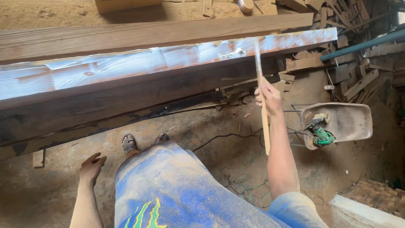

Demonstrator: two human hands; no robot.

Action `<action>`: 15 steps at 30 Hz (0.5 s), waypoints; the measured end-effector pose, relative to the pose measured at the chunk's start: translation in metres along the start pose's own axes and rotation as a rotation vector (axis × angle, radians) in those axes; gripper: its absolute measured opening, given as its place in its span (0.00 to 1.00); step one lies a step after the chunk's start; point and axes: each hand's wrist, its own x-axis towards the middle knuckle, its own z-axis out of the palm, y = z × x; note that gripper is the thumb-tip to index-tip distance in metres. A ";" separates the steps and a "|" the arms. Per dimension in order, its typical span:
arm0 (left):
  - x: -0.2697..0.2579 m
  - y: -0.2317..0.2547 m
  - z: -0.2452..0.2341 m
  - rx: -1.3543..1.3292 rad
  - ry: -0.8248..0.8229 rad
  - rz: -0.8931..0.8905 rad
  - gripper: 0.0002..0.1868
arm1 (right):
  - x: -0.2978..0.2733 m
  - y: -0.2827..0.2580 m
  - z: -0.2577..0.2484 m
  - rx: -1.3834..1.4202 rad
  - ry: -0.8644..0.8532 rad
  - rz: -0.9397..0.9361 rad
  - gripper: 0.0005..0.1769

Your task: The recorder is seen applying glue to a wooden plank.

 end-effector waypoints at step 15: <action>0.036 -0.048 0.023 -0.038 -0.001 -0.002 0.32 | 0.017 -0.028 0.042 -0.421 0.023 -0.007 0.27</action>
